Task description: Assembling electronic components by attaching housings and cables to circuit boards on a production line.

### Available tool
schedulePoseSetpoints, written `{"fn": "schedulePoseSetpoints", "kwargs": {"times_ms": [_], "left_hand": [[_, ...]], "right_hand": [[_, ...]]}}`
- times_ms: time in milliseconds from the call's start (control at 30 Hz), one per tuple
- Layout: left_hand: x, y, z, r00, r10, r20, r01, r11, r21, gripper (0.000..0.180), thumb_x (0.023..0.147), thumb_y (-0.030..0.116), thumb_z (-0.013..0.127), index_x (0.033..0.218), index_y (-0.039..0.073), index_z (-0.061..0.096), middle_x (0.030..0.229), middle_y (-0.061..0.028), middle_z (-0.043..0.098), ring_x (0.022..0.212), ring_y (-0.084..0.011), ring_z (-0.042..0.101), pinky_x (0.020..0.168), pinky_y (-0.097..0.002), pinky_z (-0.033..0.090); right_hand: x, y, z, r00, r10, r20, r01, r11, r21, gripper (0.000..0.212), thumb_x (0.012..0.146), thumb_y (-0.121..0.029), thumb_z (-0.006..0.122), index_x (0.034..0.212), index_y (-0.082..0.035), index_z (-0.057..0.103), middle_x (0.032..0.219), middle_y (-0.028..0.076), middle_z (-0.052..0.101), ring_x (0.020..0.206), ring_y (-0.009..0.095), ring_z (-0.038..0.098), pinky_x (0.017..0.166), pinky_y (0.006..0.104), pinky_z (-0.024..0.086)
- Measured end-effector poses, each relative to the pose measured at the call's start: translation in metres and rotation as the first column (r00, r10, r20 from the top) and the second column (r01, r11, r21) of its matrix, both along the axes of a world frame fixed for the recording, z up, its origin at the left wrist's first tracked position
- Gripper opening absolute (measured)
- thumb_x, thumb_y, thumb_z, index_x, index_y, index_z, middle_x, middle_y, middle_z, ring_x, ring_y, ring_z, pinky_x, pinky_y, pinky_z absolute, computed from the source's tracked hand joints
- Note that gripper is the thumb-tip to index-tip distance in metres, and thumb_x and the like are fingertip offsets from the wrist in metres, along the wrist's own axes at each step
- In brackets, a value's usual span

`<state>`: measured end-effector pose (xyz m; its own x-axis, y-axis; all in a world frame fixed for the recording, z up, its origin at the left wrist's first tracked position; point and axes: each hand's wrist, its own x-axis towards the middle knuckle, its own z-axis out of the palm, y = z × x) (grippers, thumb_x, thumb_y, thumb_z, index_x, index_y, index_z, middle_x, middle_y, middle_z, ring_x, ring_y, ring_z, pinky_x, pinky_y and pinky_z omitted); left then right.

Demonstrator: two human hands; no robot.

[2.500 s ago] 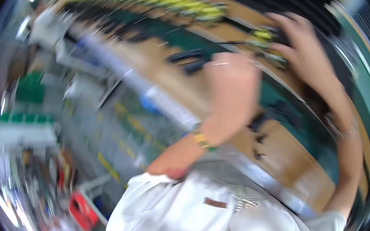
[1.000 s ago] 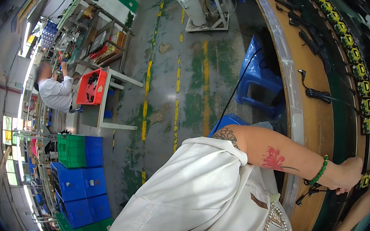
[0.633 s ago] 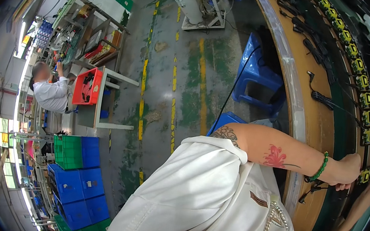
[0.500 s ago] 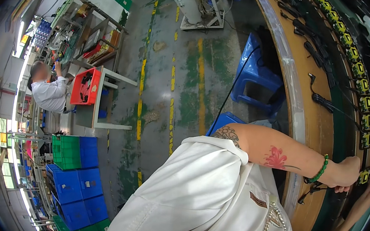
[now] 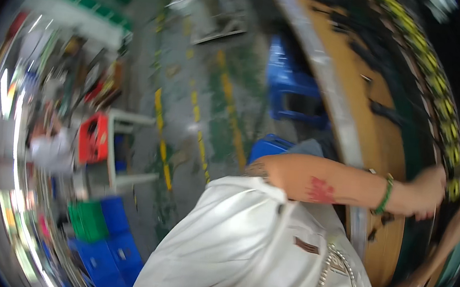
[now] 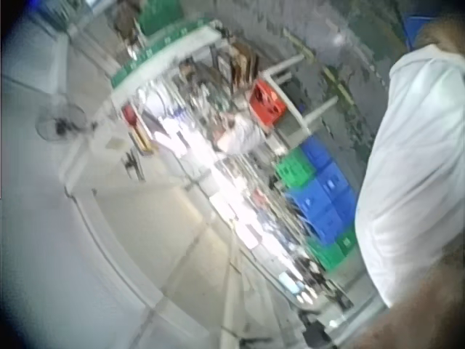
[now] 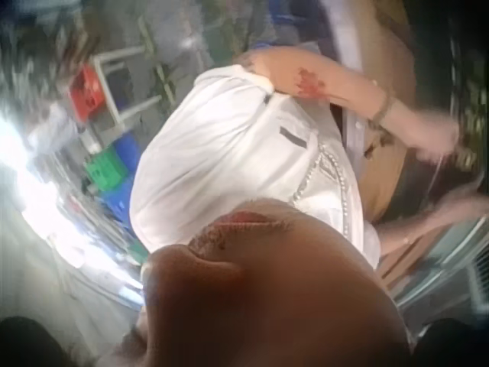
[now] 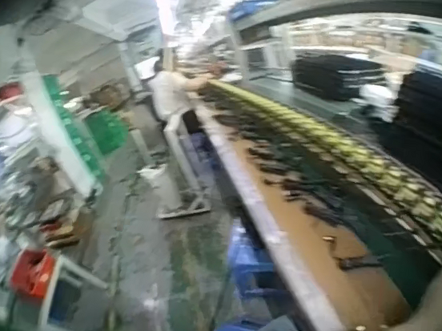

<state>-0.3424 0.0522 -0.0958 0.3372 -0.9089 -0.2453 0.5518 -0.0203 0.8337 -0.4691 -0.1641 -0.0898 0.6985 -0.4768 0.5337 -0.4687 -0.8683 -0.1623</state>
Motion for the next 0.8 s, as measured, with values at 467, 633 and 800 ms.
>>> {"fn": "schedulePoseSetpoints", "kwargs": {"times_ms": [467, 633, 800], "left_hand": [[-0.005, 0.018, 0.036, 0.988, -0.086, -0.127, 0.096, 0.993, 0.075, 0.024, 0.099, 0.006, 0.047, 0.120, 0.002, 0.057, 0.051, -0.0048, 0.047, 0.039, -0.0112, 0.032, 0.040, -0.0258, 0.026], [-0.005, 0.023, 0.034, 0.992, -0.047, -0.115, 0.056, 0.995, 0.077, 0.025, 0.100, 0.007, 0.046, 0.122, 0.003, 0.057, 0.050, -0.0046, 0.047, 0.038, -0.0105, 0.031, 0.040, -0.0258, 0.026], [-0.005, 0.028, 0.036, 0.995, -0.028, -0.097, 0.036, 0.996, 0.085, 0.025, 0.101, 0.007, 0.046, 0.122, 0.003, 0.057, 0.049, -0.0045, 0.047, 0.037, -0.0103, 0.031, 0.039, -0.0258, 0.027]], "right_hand": [[0.001, 0.065, 0.077, 0.983, -0.040, 0.182, -0.024, 0.941, 0.338, 0.056, 0.097, -0.015, 0.062, 0.143, 0.002, 0.035, 0.133, 0.033, 0.040, 0.108, 0.045, 0.055, 0.094, 0.0436, 0.047], [0.018, 0.059, 0.032, 0.976, -0.057, 0.210, 0.099, 0.976, -0.193, 0.045, 0.092, -0.023, 0.065, 0.132, -0.011, 0.048, 0.127, 0.032, 0.043, 0.067, 0.038, 0.064, 0.066, 0.0430, 0.057], [0.016, 0.062, 0.036, 0.985, 0.001, 0.172, 0.025, 0.988, -0.149, 0.043, 0.092, -0.021, 0.065, 0.129, -0.009, 0.048, 0.124, 0.034, 0.042, 0.056, 0.039, 0.062, 0.060, 0.0446, 0.057]]}}
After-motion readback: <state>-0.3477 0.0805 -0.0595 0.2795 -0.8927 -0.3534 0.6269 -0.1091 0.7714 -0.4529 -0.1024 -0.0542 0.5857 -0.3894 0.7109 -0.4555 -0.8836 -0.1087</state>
